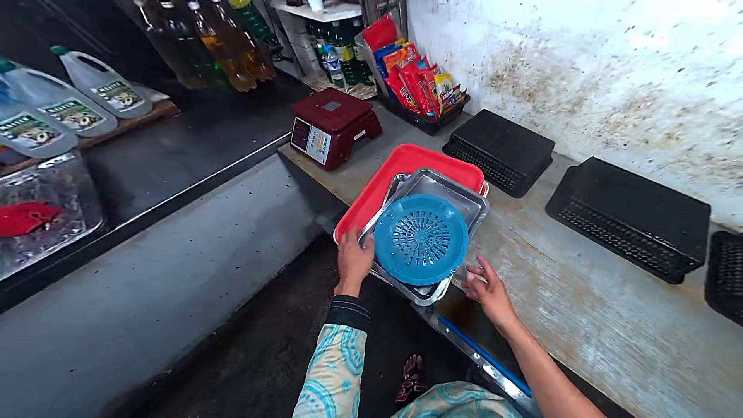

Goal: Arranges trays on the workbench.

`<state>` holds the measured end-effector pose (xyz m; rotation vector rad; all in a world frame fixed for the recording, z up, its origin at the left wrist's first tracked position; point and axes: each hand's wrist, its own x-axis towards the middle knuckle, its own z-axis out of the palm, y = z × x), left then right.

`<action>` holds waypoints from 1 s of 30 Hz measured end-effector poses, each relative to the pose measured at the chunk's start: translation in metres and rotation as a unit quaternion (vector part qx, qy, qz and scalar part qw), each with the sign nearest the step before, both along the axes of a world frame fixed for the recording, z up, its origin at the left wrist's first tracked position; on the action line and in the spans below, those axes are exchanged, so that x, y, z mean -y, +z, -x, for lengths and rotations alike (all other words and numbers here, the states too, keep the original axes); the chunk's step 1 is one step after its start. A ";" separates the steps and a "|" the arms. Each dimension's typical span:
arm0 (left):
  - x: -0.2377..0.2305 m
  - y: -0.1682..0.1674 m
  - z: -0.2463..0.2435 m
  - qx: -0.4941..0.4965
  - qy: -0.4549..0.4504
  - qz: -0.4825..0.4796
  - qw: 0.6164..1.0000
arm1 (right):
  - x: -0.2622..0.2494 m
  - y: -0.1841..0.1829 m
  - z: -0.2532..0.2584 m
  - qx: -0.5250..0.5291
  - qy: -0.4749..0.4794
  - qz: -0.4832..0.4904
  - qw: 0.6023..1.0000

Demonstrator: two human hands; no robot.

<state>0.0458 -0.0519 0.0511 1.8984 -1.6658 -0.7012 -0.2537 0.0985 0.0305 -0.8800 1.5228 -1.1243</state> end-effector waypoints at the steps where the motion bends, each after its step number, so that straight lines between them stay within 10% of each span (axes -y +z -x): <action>1: 0.005 0.003 -0.001 0.019 -0.034 -0.040 0.998 | 0.011 0.006 -0.011 -0.008 -0.004 0.000 1.000; 19: 0.050 0.005 -0.009 0.095 -0.148 -0.229 0.957 | 0.053 -0.003 -0.041 -0.098 -0.100 0.034 0.990; 25: 0.047 0.006 -0.013 -0.296 -0.113 -0.223 0.922 | 0.064 -0.005 -0.030 -0.102 -0.087 0.023 0.991; 30: 0.034 0.000 -0.010 -0.403 -0.074 -0.224 0.884 | 0.061 0.002 -0.011 0.033 -0.069 0.044 0.996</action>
